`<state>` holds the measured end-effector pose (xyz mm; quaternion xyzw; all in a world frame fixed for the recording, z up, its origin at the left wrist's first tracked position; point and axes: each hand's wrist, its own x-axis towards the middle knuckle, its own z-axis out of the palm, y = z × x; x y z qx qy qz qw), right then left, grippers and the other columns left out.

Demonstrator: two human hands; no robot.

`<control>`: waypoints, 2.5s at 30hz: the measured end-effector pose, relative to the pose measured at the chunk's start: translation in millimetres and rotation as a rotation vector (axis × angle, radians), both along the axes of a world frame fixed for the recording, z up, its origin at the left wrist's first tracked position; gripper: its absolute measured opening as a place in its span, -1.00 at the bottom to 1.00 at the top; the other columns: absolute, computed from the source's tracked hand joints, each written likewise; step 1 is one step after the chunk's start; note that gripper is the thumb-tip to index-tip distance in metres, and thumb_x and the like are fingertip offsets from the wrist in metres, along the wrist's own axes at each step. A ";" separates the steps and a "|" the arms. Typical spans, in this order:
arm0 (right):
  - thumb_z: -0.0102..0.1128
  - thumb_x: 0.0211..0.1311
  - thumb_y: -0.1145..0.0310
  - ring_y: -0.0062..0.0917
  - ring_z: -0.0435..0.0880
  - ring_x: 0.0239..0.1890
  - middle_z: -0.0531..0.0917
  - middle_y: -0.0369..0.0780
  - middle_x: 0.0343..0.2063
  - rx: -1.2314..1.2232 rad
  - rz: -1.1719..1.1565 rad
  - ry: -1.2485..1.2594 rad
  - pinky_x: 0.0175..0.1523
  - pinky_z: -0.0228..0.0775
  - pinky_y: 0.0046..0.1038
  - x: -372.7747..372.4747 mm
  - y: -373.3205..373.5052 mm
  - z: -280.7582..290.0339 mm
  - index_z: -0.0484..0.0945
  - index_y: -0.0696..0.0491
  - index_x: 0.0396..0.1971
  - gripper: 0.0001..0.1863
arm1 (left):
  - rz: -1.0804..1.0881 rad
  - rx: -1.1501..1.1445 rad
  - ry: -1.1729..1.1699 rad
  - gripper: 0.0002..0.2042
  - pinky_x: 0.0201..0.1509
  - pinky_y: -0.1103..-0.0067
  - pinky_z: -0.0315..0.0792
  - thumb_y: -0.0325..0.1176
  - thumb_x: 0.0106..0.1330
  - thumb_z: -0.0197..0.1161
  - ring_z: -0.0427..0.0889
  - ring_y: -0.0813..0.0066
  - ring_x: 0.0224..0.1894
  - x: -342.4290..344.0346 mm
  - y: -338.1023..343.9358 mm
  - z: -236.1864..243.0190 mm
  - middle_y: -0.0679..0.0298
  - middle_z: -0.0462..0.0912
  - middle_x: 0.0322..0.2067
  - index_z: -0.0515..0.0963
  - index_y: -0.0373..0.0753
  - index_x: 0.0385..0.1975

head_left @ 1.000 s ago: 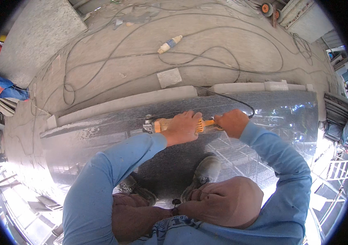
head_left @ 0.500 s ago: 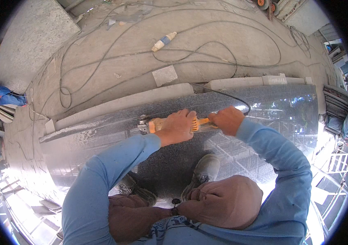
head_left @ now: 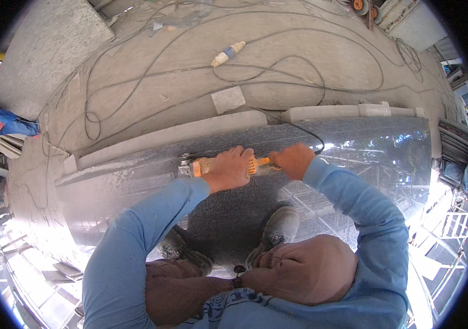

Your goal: The person uses an angle grinder to smooth the surface of a large stone slab. The person moves the tool back and forth along the slab, generating dust, and briefly pauses to reposition before continuing.

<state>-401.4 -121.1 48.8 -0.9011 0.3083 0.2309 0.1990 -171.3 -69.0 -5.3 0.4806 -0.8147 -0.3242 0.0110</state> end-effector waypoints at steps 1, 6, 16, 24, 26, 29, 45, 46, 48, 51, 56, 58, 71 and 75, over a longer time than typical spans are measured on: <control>0.22 0.19 0.38 -0.21 0.77 -0.34 0.73 -0.11 -0.45 -0.004 0.005 0.004 -0.25 0.60 -0.16 0.2 0.3 0.7 0.56 0.04 -0.16 -0.78 | 0.000 -0.006 0.001 -0.35 0.06 0.22 0.51 -0.19 -0.01 0.44 0.58 0.02 -0.01 0.2 0.7 -0.2 0.03 0.50 -0.12 0.38 -0.22 0.12; 0.21 0.20 0.38 -0.19 0.77 -0.32 0.73 -0.11 -0.44 -0.001 0.000 -0.006 -0.23 0.60 -0.15 -2.0 -0.4 15.2 0.56 0.04 -0.13 -0.76 | 0.010 -0.018 0.029 -0.34 0.05 0.22 0.52 -0.20 -0.03 0.44 0.58 0.02 -0.02 -4.3 1.6 5.3 0.05 0.51 -0.14 0.39 -0.23 0.13; 0.21 0.19 0.39 -0.18 0.76 -0.36 0.72 -0.08 -0.46 -0.024 -0.010 0.068 -0.26 0.61 -0.14 -36.9 -5.4 45.7 0.55 0.06 -0.15 -0.77 | 0.007 -0.050 0.108 -0.33 0.03 0.22 0.54 -0.20 -0.03 0.45 0.60 0.03 -0.04 -41.9 -6.2 21.3 0.04 0.51 -0.13 0.38 -0.25 0.13; 0.23 0.18 0.41 -0.19 0.76 -0.39 0.72 -0.11 -0.49 -0.037 0.003 0.063 -0.31 0.60 -0.15 -42.0 -6.2 39.0 0.55 0.04 -0.17 -0.79 | -0.002 -0.027 0.104 -0.33 0.01 0.21 0.54 -0.21 -0.03 0.46 0.60 0.01 -0.03 -45.5 -8.5 22.2 0.02 0.51 -0.12 0.38 -0.27 0.13; 0.23 0.18 0.41 -0.20 0.76 -0.39 0.72 -0.11 -0.49 -0.033 0.004 0.048 -0.31 0.60 -0.15 -41.0 -5.1 32.7 0.55 0.04 -0.18 -0.80 | -0.002 -0.032 0.088 -0.32 0.01 0.21 0.54 -0.21 -0.03 0.46 0.60 0.02 -0.03 -43.5 -7.4 19.5 0.03 0.52 -0.12 0.38 -0.27 0.14; 0.25 0.15 0.41 -0.20 0.77 -0.38 0.72 -0.12 -0.49 -0.029 0.006 0.031 -0.31 0.60 -0.15 -38.9 -3.9 23.2 0.55 0.03 -0.18 -0.78 | -0.002 -0.030 0.078 -0.31 0.00 0.21 0.53 -0.21 -0.03 0.46 0.60 0.03 -0.04 -38.8 -6.2 16.3 0.03 0.51 -0.12 0.38 -0.28 0.15; 0.26 0.15 0.40 -0.19 0.77 -0.33 0.73 -0.10 -0.44 -0.004 0.009 0.015 -0.24 0.61 -0.15 -7.6 -1.7 -0.8 0.55 0.04 -0.11 -0.72 | -0.003 -0.053 0.049 -0.34 0.00 0.21 0.54 -0.19 -0.03 0.44 0.59 0.01 -0.04 -5.7 0.2 -5.3 0.03 0.50 -0.13 0.40 -0.25 0.13; 0.26 0.15 0.40 -0.19 0.77 -0.32 0.73 -0.10 -0.44 -0.002 0.012 0.012 -0.23 0.61 -0.15 -8.0 -1.7 -0.5 0.55 0.04 -0.12 -0.73 | 0.002 -0.051 0.048 -0.34 0.00 0.21 0.54 -0.19 -0.03 0.44 0.59 0.01 -0.04 -6.1 0.1 -5.0 0.03 0.51 -0.13 0.40 -0.24 0.13; 0.25 0.16 0.40 -0.19 0.77 -0.32 0.73 -0.10 -0.44 0.001 0.019 0.006 -0.22 0.61 -0.15 -8.8 -2.4 1.3 0.56 0.05 -0.13 -0.74 | 0.012 -0.047 0.045 -0.34 0.00 0.21 0.53 -0.19 -0.04 0.44 0.59 0.01 -0.04 -8.3 -0.3 -3.9 0.03 0.51 -0.14 0.40 -0.23 0.12; 0.25 0.16 0.39 -0.19 0.77 -0.31 0.73 -0.09 -0.43 0.007 0.001 0.002 -0.21 0.61 -0.15 -10.2 -1.3 10.7 0.56 0.04 -0.14 -0.75 | 0.018 -0.057 0.055 -0.35 0.00 0.21 0.54 -0.20 -0.04 0.43 0.60 0.01 -0.05 -12.1 1.4 -0.5 0.03 0.52 -0.15 0.40 -0.23 0.12; 0.23 0.18 0.40 -0.19 0.77 -0.32 0.73 -0.08 -0.44 -0.027 0.009 0.010 -0.21 0.60 -0.15 -26.3 -1.8 20.8 0.56 0.04 -0.14 -0.76 | 0.000 -0.045 0.069 -0.33 0.01 0.21 0.54 -0.20 -0.04 0.44 0.60 0.00 -0.04 -26.6 -2.5 10.8 0.02 0.51 -0.14 0.39 -0.24 0.14; 0.22 0.18 0.40 -0.19 0.77 -0.32 0.72 -0.08 -0.45 -0.023 0.013 0.039 -0.22 0.60 -0.16 -32.1 -3.9 30.3 0.56 0.04 -0.14 -0.77 | -0.002 -0.050 0.076 -0.32 0.01 0.21 0.54 -0.20 -0.04 0.45 0.60 0.00 -0.04 -33.8 -3.8 14.5 0.02 0.51 -0.13 0.39 -0.25 0.14; 0.22 0.18 0.38 -0.20 0.77 -0.35 0.73 -0.11 -0.47 -0.046 0.001 0.061 -0.29 0.60 -0.16 -40.6 -5.0 30.3 0.56 0.02 -0.16 -0.78 | -0.008 -0.016 0.074 -0.30 0.03 0.22 0.53 -0.17 -0.03 0.46 0.59 0.02 0.00 -42.6 -8.5 17.7 0.03 0.50 -0.09 0.38 -0.25 0.15; 0.22 0.19 0.37 -0.20 0.77 -0.34 0.73 -0.12 -0.45 -0.051 0.029 0.047 -0.29 0.60 -0.15 -36.6 -4.1 16.9 0.55 0.02 -0.15 -0.78 | -0.012 0.020 0.040 -0.30 0.07 0.22 0.51 -0.18 -0.02 0.46 0.58 0.03 0.02 -35.9 -7.7 15.0 0.02 0.50 -0.08 0.38 -0.26 0.16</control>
